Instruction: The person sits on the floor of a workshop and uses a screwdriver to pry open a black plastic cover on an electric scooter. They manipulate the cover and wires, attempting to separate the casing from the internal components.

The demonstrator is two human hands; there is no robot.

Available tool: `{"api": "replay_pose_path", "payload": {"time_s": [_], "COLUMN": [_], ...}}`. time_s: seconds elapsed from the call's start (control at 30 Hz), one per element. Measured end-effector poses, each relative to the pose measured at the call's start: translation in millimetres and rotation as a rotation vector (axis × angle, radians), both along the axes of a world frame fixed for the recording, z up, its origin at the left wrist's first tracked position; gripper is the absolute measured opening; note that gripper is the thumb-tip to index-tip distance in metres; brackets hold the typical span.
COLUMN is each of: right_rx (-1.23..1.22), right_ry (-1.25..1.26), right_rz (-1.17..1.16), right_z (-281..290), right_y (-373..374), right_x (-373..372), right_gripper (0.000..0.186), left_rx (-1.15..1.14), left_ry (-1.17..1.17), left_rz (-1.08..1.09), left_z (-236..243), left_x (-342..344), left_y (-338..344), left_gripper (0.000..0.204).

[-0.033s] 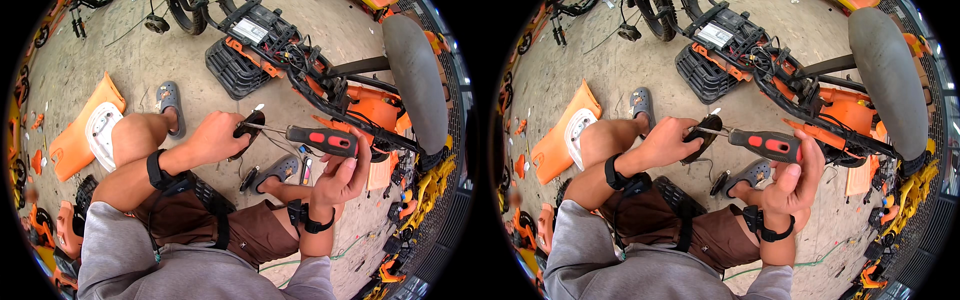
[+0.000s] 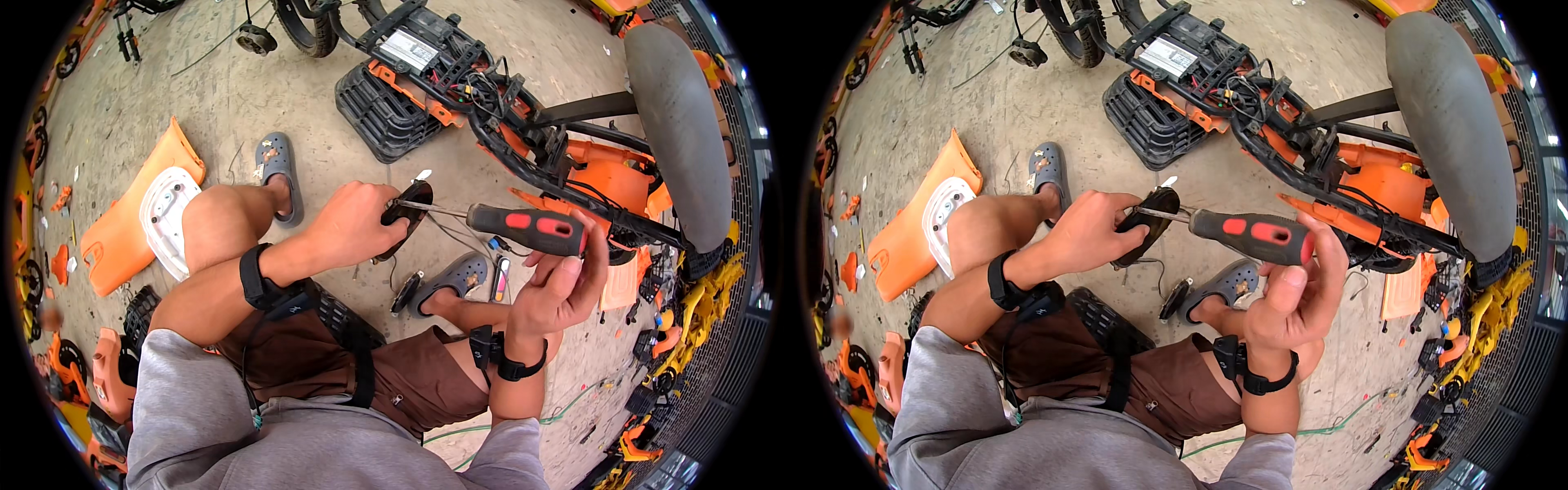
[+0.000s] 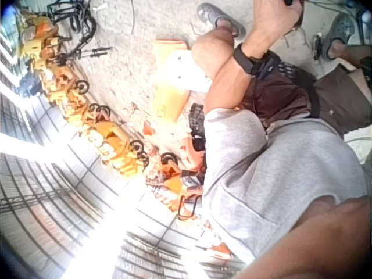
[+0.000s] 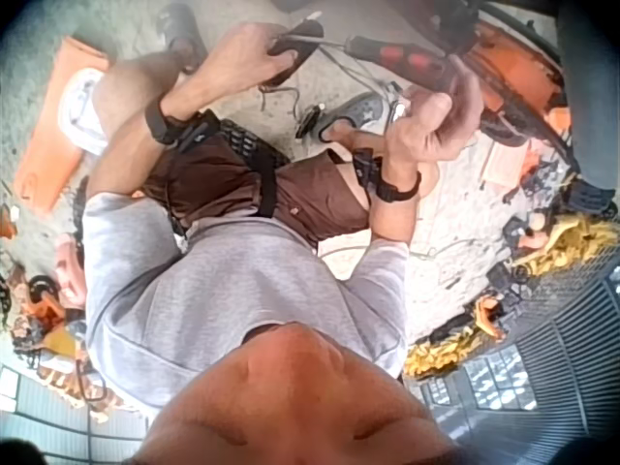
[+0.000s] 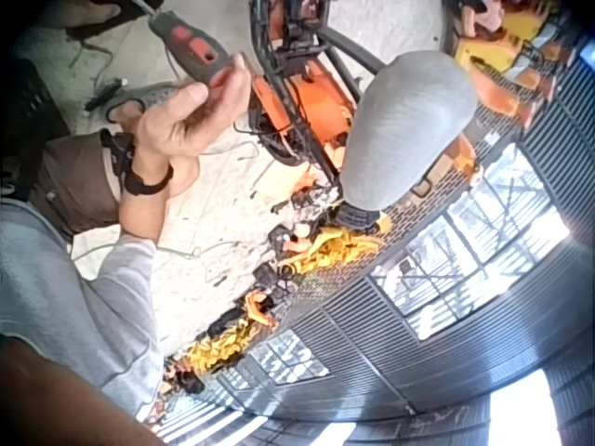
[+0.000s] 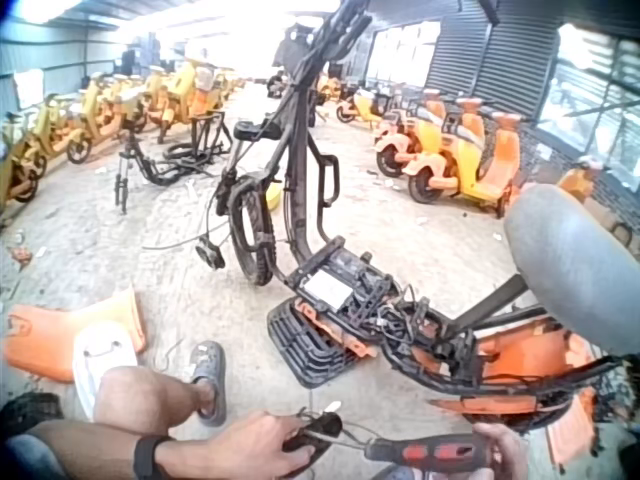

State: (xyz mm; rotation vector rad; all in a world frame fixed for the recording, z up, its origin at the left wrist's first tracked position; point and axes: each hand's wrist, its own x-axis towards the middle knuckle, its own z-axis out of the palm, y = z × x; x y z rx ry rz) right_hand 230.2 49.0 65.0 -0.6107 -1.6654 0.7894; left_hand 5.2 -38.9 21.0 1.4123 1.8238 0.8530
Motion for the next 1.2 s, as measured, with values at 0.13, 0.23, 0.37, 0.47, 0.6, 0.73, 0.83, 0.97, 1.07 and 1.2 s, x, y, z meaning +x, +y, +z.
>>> {"api": "replay_pose_path", "payload": {"time_s": [0.13, 0.23, 0.37, 0.47, 0.6, 0.73, 0.83, 0.97, 1.07, 1.2], "right_rx": [0.145, 0.097, 0.113, 0.142, 0.009, 0.121, 0.136, 0.087, 0.144, 0.047], "right_ry": [-0.111, -0.177, -0.148, -0.105, -0.008, -0.105, -0.078, -0.124, -0.078, -0.013], "right_rz": [-0.059, -0.097, -0.097, -0.1, -0.016, -0.077, -0.081, -0.05, -0.036, -0.024], "right_z": [0.1, 4.0, -3.4, -0.5, 4.5, 1.5, 5.9, 3.6, 1.6, 6.6], "right_y": [1.7, -0.4, -0.1, 2.1, -3.7, -0.4, 1.1, 0.8, 6.1, 1.1], "right_x": [-0.8, 2.5, 5.4, 0.6, -3.3, -0.5, -6.3, 2.7, 0.1, -5.6], "right_gripper": [0.037, 0.036, 0.036, 0.036, 0.036, 0.036, 0.035, 0.033, 0.032, 0.034], "left_rx": [-0.007, -0.013, -0.013, -0.025, -0.031, -0.025, -0.032, -0.049, -0.048, -0.04], "left_ry": [-0.03, -0.02, -0.015, -0.009, -0.011, -0.024, -0.021, -0.028, -0.017, -0.023], "left_rz": [0.001, 0.006, 0.002, 0.004, 0.003, 0.01, 0.01, 0.015, 0.005, 0.011], "left_z": [0.8, 0.6, 0.9, 1.4, 2.0, 1.1, 1.5, 3.2, 3.2, 0.6], "left_x": [0.0, 0.7, 0.2, 0.0, -0.2, -0.1, -0.3, 0.1, 0.4, 0.0], "left_y": [-0.5, -0.3, 0.0, -0.2, 0.3, -1.0, -0.8, -0.8, -0.3, -0.8], "left_gripper": [0.033, 0.032, 0.031, 0.031, 0.031, 0.031, 0.031, 0.031, 0.032, 0.032]}}
